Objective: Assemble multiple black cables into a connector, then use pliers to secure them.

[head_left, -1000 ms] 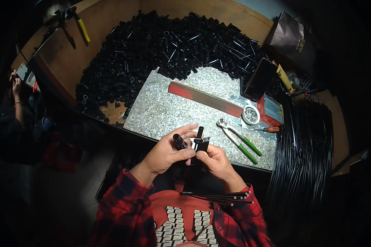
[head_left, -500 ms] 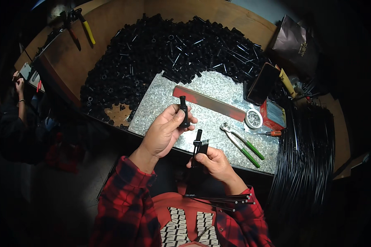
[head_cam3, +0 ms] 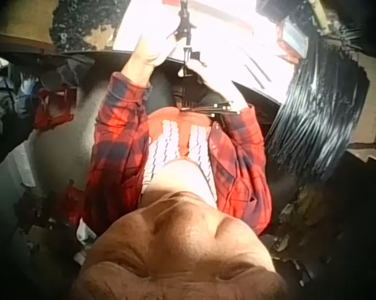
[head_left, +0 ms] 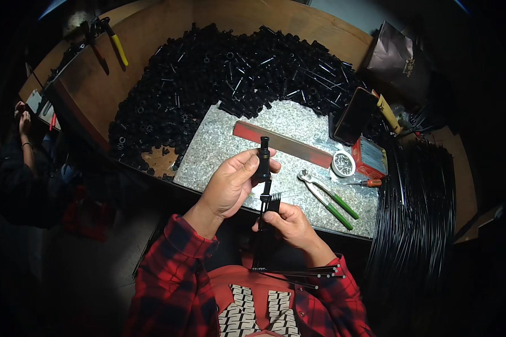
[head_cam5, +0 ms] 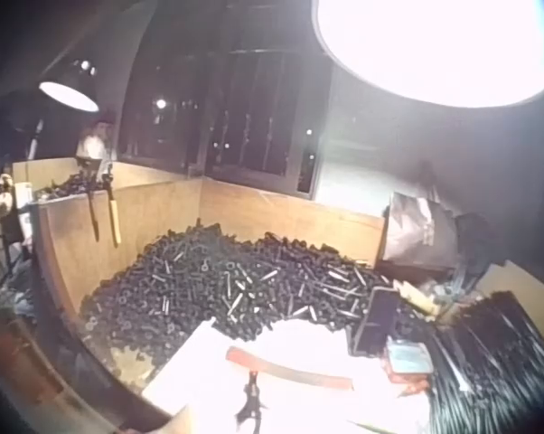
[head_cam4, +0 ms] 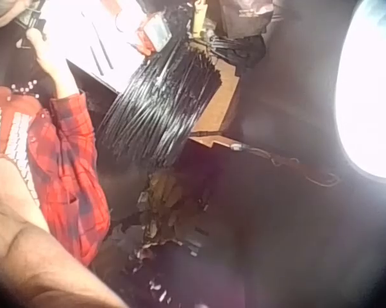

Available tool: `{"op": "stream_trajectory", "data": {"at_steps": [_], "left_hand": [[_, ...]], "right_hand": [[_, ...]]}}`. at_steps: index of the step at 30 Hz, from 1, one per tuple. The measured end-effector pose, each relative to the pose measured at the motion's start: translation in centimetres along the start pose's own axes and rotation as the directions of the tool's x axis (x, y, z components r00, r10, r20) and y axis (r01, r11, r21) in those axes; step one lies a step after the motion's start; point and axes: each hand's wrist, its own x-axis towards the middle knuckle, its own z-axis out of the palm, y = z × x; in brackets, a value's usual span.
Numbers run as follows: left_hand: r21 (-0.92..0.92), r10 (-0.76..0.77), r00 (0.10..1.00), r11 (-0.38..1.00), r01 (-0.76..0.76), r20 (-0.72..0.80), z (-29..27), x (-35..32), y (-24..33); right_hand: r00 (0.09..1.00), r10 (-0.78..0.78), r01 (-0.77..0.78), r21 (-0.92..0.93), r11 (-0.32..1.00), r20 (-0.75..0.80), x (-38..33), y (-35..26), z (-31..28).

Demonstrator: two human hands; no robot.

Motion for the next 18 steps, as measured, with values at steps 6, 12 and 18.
{"op": "stream_trajectory", "data": {"at_steps": [6,12,18], "left_hand": [[-0.055,0.007,0.998,0.998,-0.003,0.068,-0.24,0.25,-0.28],[-0.101,-0.039,0.99,0.993,0.053,0.137,-0.58,0.17,-0.08],[-0.109,-0.038,0.988,0.992,0.055,0.151,-0.31,0.15,-0.06]], "right_hand": [[1.0,-0.017,0.017,0.016,1.0,0.001,0.12,0.33,0.06],[1.0,-0.015,0.015,0.011,1.0,0.016,0.15,-0.06,0.29],[0.999,-0.052,0.052,0.036,0.998,0.007,0.3,0.47,0.45]]}}
